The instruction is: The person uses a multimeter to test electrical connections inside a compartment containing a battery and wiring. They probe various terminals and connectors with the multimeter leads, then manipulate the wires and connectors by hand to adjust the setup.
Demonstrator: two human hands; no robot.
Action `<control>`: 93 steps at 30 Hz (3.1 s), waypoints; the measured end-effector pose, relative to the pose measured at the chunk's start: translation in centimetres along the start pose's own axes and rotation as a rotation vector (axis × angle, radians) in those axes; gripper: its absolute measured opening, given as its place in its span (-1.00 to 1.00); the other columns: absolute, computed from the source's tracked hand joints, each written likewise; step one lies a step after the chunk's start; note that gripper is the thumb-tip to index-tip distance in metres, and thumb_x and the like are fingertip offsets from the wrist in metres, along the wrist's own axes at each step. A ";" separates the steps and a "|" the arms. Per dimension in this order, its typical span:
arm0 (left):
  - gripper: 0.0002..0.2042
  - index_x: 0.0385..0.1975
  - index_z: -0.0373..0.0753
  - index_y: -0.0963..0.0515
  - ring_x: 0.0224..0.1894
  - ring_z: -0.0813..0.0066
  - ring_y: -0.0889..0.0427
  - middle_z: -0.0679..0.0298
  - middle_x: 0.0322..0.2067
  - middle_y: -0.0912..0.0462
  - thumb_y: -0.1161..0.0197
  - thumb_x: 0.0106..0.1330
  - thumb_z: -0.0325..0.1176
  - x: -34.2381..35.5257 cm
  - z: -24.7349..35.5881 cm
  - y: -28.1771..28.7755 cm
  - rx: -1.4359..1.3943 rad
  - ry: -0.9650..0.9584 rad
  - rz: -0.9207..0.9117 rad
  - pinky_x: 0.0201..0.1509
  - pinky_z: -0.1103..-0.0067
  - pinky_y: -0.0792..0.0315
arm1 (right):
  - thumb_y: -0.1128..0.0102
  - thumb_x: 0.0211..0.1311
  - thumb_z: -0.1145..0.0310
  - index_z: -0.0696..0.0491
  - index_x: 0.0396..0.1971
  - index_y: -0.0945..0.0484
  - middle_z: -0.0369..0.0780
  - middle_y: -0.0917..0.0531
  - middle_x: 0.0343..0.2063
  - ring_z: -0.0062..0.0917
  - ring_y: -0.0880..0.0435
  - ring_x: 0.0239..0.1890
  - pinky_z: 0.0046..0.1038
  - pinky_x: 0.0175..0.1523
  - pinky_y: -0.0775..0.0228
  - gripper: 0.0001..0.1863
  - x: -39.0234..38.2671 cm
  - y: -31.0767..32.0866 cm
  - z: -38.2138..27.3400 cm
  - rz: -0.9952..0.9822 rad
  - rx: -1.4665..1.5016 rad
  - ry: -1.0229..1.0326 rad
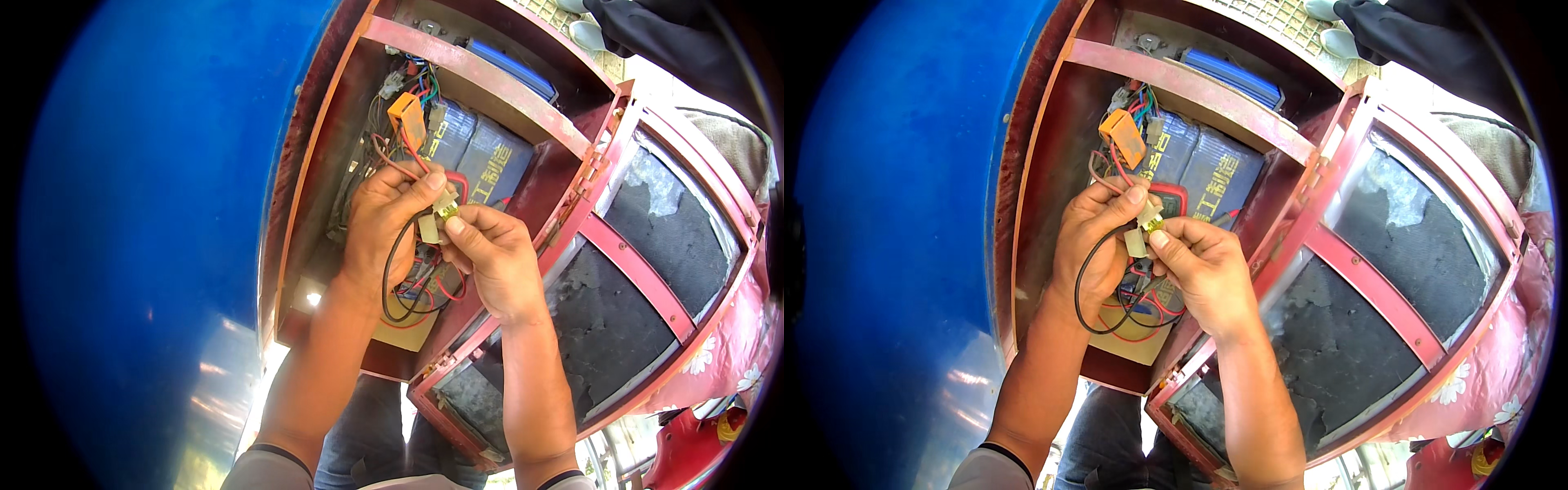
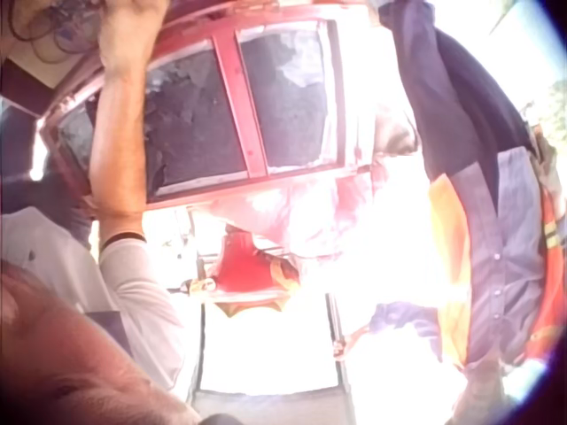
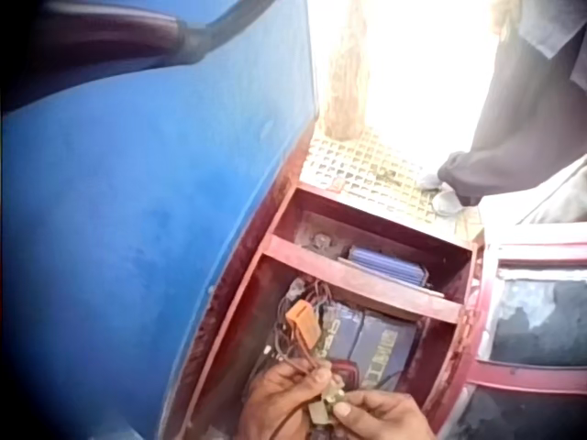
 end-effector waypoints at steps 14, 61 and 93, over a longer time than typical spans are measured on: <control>-0.82 0.00 -0.36 -0.62 -0.11 0.46 -0.70 0.17 -0.17 -0.74 -0.31 0.57 -0.39 -1.0 -0.1 -0.8 0.002 0.068 0.063 0.04 0.50 -0.58 | -0.32 0.58 0.39 0.24 -0.05 -0.67 -0.34 -0.70 -0.27 -0.70 -0.60 -0.26 -0.60 -0.13 -0.47 -0.80 -0.6 -1.0 1.4 0.124 -0.089 0.060; -0.84 -0.04 -0.35 -0.65 -0.17 0.55 -0.74 0.25 -0.20 -0.76 -0.32 0.55 -0.39 -1.9 2.8 2.7 0.242 0.067 0.025 0.00 0.56 -0.62 | -0.49 0.21 0.66 0.21 -0.21 -0.58 -0.18 -0.68 -0.31 -0.51 -0.67 -0.33 -0.46 -0.18 -0.55 -0.76 -1.4 -1.8 -5.5 0.374 -0.915 0.729; -0.53 0.39 -0.38 -0.47 0.41 -0.13 -0.52 -0.16 0.36 -0.54 -0.20 0.53 -0.39 0.9 -1.0 10.8 1.247 -0.133 0.354 0.49 0.22 -0.39 | -0.40 0.07 0.61 0.06 -0.06 -0.70 -0.19 -0.68 -0.17 -0.17 -0.58 -0.06 -0.17 0.08 -0.41 -0.63 4.2 -0.5 -7.3 -0.203 -1.588 0.866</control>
Point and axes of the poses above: each hand's wrist, its own x-axis towards the middle knuckle, its own y-axis out of the back of the hand, z = x × y, the point moved 2 cm from there along x, towards the middle knuckle
